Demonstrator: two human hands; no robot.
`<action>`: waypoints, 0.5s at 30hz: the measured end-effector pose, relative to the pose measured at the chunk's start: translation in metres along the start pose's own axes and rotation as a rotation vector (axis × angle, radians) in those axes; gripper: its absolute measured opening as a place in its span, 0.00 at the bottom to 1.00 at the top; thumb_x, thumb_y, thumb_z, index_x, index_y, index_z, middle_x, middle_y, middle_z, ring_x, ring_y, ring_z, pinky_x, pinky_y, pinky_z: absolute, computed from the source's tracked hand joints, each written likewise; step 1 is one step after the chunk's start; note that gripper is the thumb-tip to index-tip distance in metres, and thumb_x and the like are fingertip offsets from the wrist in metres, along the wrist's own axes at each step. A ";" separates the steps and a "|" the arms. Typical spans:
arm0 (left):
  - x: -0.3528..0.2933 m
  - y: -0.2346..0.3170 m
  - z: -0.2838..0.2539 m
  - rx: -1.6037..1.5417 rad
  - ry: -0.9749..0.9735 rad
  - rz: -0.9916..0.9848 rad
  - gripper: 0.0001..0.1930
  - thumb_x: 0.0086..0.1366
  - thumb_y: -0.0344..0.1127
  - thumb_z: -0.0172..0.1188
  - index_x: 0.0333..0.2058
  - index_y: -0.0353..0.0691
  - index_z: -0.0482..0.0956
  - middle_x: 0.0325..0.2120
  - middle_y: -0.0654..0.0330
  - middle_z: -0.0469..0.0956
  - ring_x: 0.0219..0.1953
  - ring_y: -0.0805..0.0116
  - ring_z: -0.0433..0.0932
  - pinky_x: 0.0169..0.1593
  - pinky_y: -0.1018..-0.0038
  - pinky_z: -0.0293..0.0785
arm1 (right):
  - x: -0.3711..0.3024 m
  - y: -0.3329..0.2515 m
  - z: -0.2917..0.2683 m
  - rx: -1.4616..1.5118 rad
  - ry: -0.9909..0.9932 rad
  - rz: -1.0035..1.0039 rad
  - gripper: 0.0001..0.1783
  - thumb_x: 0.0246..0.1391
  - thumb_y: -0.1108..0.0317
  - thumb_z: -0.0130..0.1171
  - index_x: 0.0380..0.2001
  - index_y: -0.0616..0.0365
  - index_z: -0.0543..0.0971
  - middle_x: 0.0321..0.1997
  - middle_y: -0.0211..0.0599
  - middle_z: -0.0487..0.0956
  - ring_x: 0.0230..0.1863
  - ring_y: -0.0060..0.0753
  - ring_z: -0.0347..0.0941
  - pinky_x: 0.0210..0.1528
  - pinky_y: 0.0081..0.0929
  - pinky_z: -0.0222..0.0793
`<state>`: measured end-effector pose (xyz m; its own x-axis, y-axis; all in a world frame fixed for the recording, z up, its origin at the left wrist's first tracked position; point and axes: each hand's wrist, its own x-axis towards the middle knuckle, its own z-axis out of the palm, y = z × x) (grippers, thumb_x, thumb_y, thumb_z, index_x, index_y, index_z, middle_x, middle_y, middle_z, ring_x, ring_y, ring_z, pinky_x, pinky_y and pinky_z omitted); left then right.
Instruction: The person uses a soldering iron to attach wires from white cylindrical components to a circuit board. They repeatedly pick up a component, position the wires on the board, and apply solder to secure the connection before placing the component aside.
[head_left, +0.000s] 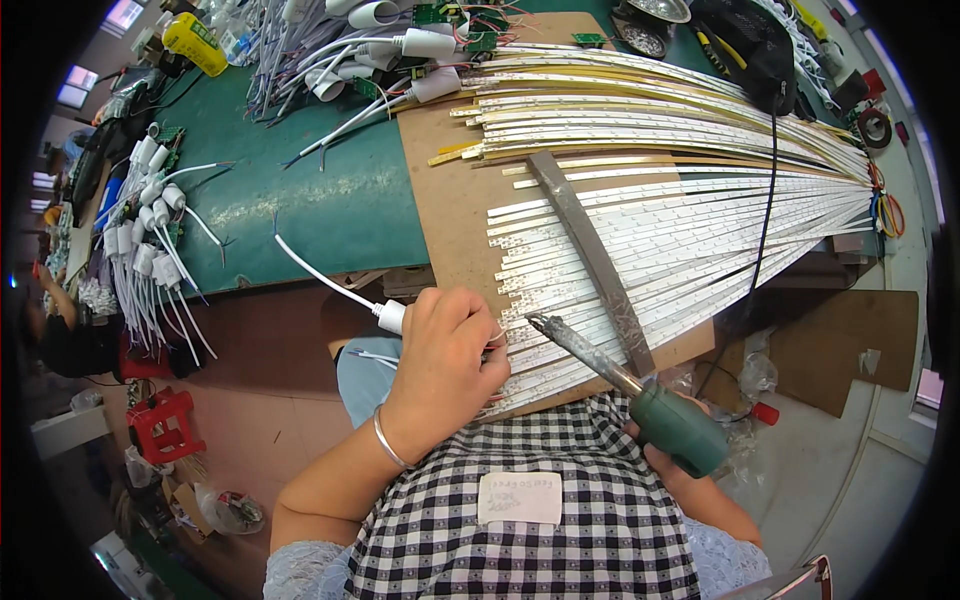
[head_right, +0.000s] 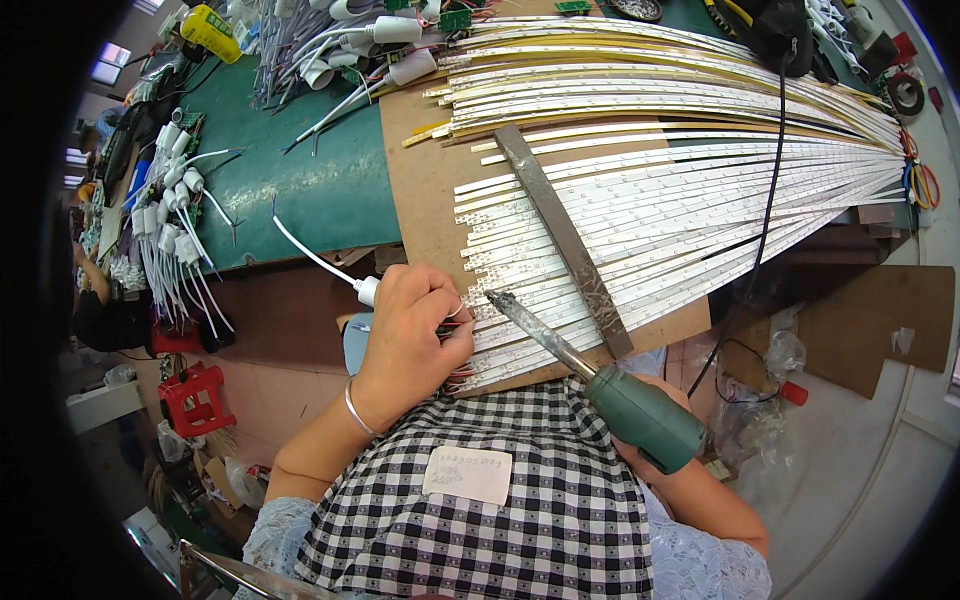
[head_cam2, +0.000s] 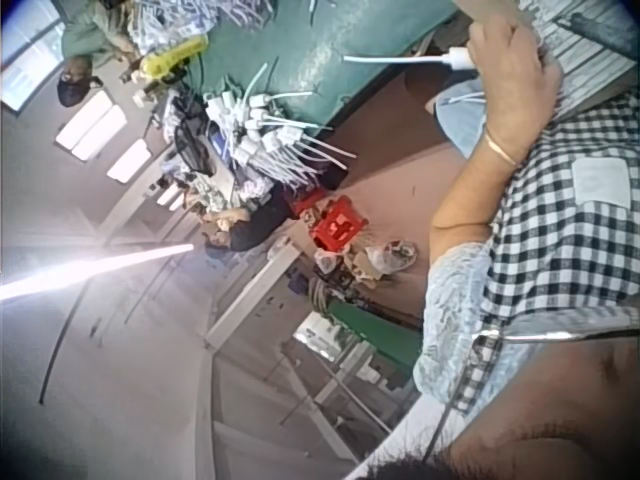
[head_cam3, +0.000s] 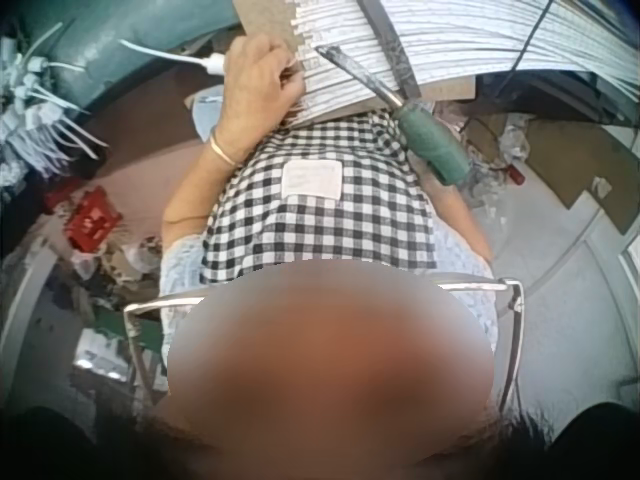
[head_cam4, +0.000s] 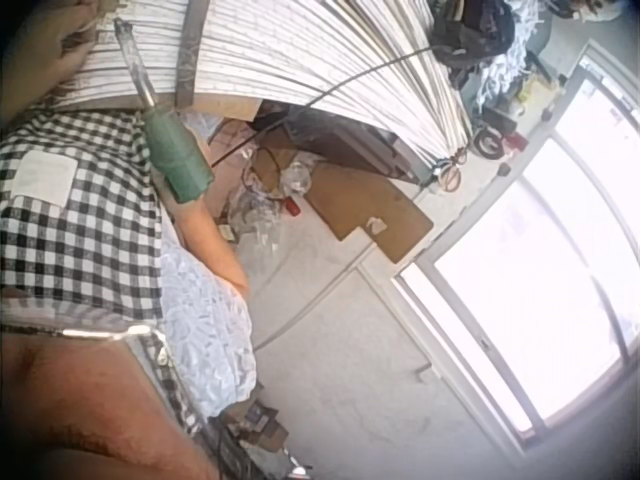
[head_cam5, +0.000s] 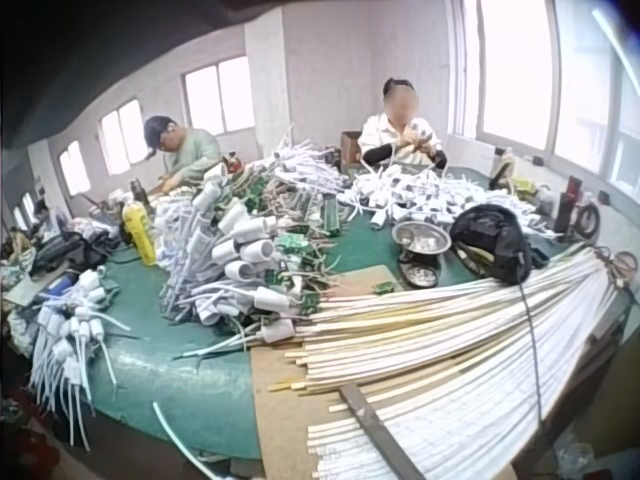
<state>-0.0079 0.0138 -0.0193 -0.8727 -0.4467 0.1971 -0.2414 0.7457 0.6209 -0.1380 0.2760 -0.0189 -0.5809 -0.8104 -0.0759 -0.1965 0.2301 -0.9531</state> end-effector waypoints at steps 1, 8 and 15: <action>0.000 0.001 0.000 0.007 0.007 0.001 0.09 0.42 0.23 0.65 0.23 0.39 0.75 0.32 0.59 0.71 0.39 0.54 0.68 0.43 0.64 0.65 | 0.000 0.002 -0.001 -0.077 -0.012 -0.039 0.16 0.55 0.60 0.60 0.40 0.61 0.79 0.38 0.40 0.81 0.38 0.39 0.79 0.42 0.30 0.74; -0.001 0.006 -0.005 -0.040 -0.014 -0.025 0.09 0.45 0.25 0.66 0.26 0.39 0.76 0.34 0.59 0.72 0.41 0.54 0.68 0.45 0.64 0.65 | 0.008 0.000 -0.006 -0.186 -0.068 -0.150 0.16 0.54 0.61 0.61 0.40 0.62 0.79 0.38 0.42 0.81 0.39 0.40 0.79 0.42 0.30 0.74; -0.013 -0.002 -0.008 -0.137 0.052 -0.020 0.08 0.51 0.25 0.66 0.32 0.37 0.79 0.32 0.59 0.74 0.36 0.57 0.71 0.41 0.66 0.67 | 0.005 0.004 -0.006 -0.113 -0.066 -0.100 0.17 0.55 0.61 0.61 0.40 0.64 0.79 0.38 0.42 0.81 0.38 0.37 0.79 0.41 0.28 0.74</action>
<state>0.0069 0.0138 -0.0172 -0.8443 -0.4883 0.2207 -0.1953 0.6640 0.7218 -0.1466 0.2761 -0.0209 -0.5016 -0.8651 -0.0046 -0.3403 0.2022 -0.9183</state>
